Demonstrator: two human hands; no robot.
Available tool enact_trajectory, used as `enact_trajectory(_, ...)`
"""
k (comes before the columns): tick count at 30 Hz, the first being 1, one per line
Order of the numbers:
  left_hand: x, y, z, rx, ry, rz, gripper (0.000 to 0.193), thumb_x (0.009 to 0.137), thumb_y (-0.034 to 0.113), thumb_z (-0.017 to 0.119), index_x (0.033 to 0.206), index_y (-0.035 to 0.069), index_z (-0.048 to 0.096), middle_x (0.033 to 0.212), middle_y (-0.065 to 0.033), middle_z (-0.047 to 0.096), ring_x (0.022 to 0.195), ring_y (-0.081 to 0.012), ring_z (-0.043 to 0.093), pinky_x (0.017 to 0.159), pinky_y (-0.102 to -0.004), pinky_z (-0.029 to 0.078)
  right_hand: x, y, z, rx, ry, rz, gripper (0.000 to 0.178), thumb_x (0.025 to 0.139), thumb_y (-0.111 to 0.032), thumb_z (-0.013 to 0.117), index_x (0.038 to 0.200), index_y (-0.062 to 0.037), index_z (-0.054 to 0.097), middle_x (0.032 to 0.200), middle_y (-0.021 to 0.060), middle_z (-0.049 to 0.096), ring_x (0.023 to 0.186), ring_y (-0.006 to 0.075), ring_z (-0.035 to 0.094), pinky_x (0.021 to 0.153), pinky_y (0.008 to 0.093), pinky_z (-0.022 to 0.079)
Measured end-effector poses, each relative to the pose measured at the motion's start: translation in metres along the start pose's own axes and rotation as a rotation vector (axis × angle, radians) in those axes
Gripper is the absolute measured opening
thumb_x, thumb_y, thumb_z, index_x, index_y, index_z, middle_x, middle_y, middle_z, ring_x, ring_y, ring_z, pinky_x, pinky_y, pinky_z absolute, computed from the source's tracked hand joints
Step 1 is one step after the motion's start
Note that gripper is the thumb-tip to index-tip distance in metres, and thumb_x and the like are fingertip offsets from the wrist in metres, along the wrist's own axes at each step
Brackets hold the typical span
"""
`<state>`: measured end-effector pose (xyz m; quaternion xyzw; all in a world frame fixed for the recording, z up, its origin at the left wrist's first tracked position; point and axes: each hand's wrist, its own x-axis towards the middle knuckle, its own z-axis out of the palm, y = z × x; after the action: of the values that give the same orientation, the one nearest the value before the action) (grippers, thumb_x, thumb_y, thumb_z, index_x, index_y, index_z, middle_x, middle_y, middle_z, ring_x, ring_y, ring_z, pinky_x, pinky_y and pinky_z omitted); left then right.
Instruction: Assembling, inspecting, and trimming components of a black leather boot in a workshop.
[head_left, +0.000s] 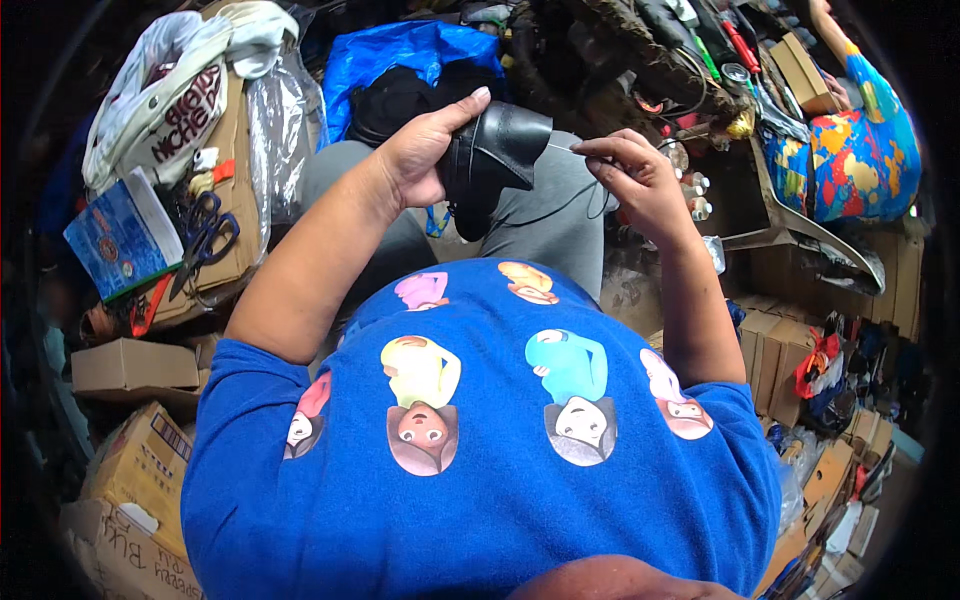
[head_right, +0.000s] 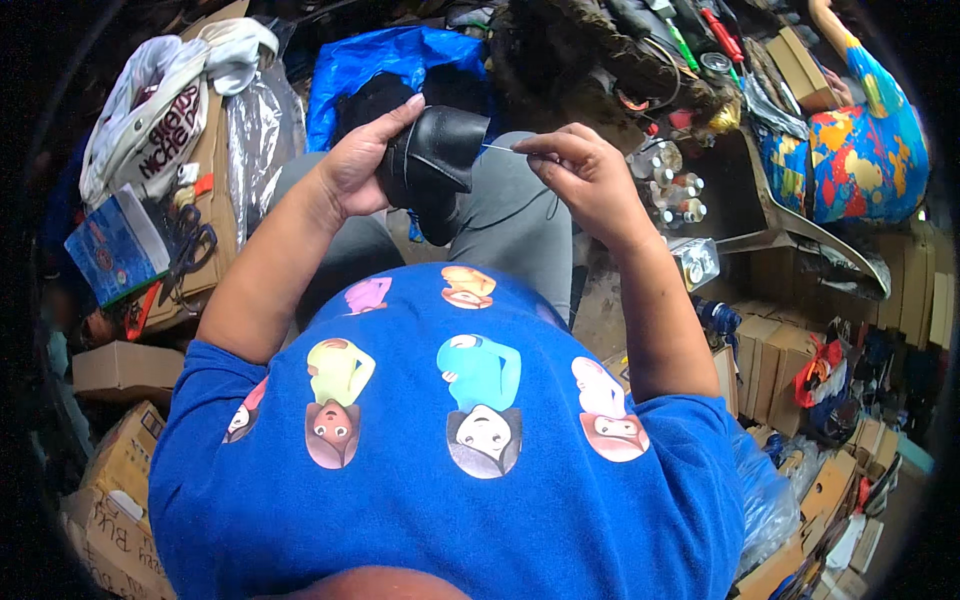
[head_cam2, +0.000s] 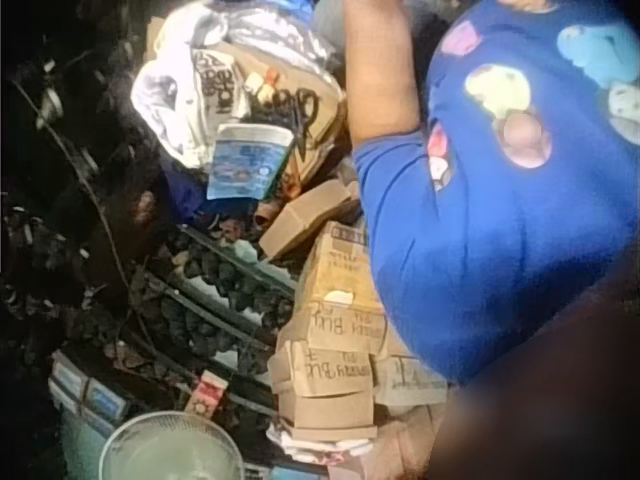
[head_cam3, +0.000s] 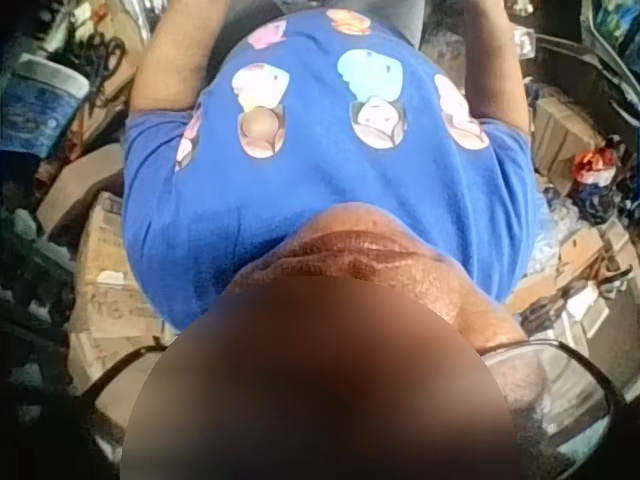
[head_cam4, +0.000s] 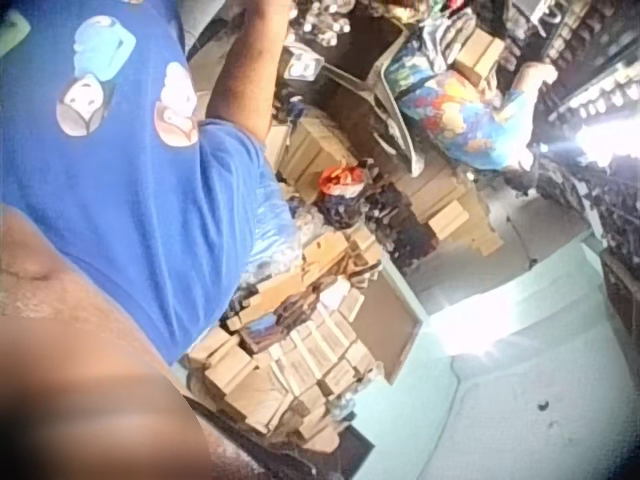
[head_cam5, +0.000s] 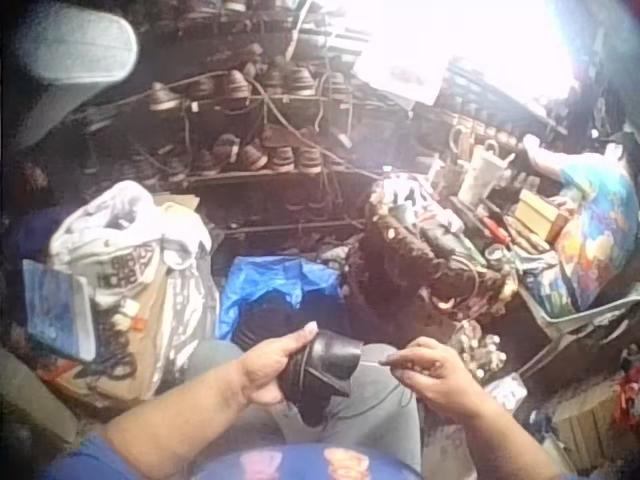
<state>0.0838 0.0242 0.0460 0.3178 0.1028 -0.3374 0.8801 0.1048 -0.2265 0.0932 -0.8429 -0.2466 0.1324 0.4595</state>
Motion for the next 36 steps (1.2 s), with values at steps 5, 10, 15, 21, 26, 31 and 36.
enact_trajectory(5, -0.013, -0.007, -0.011, -0.060, 0.031, 0.010, 0.044, 0.091, 0.043, 0.046, 0.105, 0.004, 0.060, 0.092, -0.0127, 0.066, 0.080, -0.0210, 0.066, 0.073, -0.0365, 0.054, 0.016, 0.013, 0.026, 0.128, -0.153, -0.004, 0.021, 0.080, -0.005, 0.060, 0.100, -0.0063, 0.067, 0.086, 0.0030, 0.057, 0.082, 0.0118, 0.052, 0.074, 0.0244, 0.041)
enact_trajectory(10, -0.013, -0.013, -0.015, -0.076, 0.048, 0.028, 0.042, 0.091, 0.042, 0.047, 0.102, 0.004, 0.060, 0.089, -0.0115, 0.066, 0.075, -0.0201, 0.066, 0.069, -0.0348, 0.055, 0.030, 0.025, 0.045, 0.329, -0.274, -0.007, 0.016, 0.082, -0.008, 0.061, 0.097, -0.0030, 0.065, 0.087, 0.0026, 0.055, 0.085, 0.0110, 0.053, 0.077, 0.0244, 0.041)
enact_trajectory(15, -0.016, -0.014, -0.009, -0.072, 0.071, 0.000, 0.039, 0.091, 0.039, 0.047, 0.099, 0.003, 0.060, 0.088, -0.0105, 0.066, 0.075, -0.0192, 0.066, 0.069, -0.0341, 0.055, 0.033, 0.024, 0.047, 0.373, -0.336, -0.016, 0.015, 0.080, -0.003, 0.063, 0.094, -0.0027, 0.065, 0.085, 0.0004, 0.053, 0.082, 0.0097, 0.052, 0.074, 0.0241, 0.042)
enact_trajectory(21, -0.015, -0.019, -0.005, -0.068, 0.086, 0.014, 0.036, 0.091, 0.038, 0.049, 0.098, 0.004, 0.060, 0.085, -0.0101, 0.066, 0.072, -0.0180, 0.065, 0.066, -0.0323, 0.055, 0.037, 0.024, 0.042, 0.237, -0.367, -0.022, 0.016, 0.078, -0.002, 0.063, 0.093, -0.0049, 0.066, 0.083, -0.0003, 0.054, 0.082, 0.0098, 0.053, 0.074, 0.0240, 0.042)
enact_trajectory(26, -0.011, -0.021, -0.005, -0.026, 0.073, -0.009, 0.035, 0.091, 0.038, 0.050, 0.097, 0.005, 0.060, 0.083, -0.0093, 0.065, 0.069, -0.0164, 0.065, 0.062, -0.0311, 0.055, 0.031, 0.027, 0.050, 0.392, -0.366, -0.008, 0.018, 0.077, 0.000, 0.062, 0.094, -0.0050, 0.066, 0.089, 0.0007, 0.056, 0.087, 0.0103, 0.053, 0.078, 0.0248, 0.042)
enact_trajectory(31, -0.011, -0.020, -0.003, -0.035, 0.096, -0.023, 0.034, 0.090, 0.037, 0.050, 0.097, 0.005, 0.060, 0.082, -0.0095, 0.065, 0.069, -0.0167, 0.065, 0.062, -0.0311, 0.055, 0.030, 0.029, 0.048, 0.399, -0.347, 0.005, 0.021, 0.078, 0.001, 0.061, 0.097, -0.0052, 0.066, 0.095, 0.0017, 0.056, 0.092, 0.0115, 0.052, 0.083, 0.0262, 0.041)
enact_trajectory(36, -0.012, -0.022, -0.001, -0.035, 0.098, -0.019, 0.034, 0.090, 0.037, 0.051, 0.097, 0.005, 0.060, 0.082, -0.0098, 0.065, 0.069, -0.0173, 0.065, 0.063, -0.0314, 0.055, 0.032, 0.032, 0.042, 0.370, -0.446, 0.003, 0.021, 0.080, -0.001, 0.060, 0.099, -0.0054, 0.066, 0.095, 0.0017, 0.054, 0.095, 0.0134, 0.050, 0.087, 0.0273, 0.039)
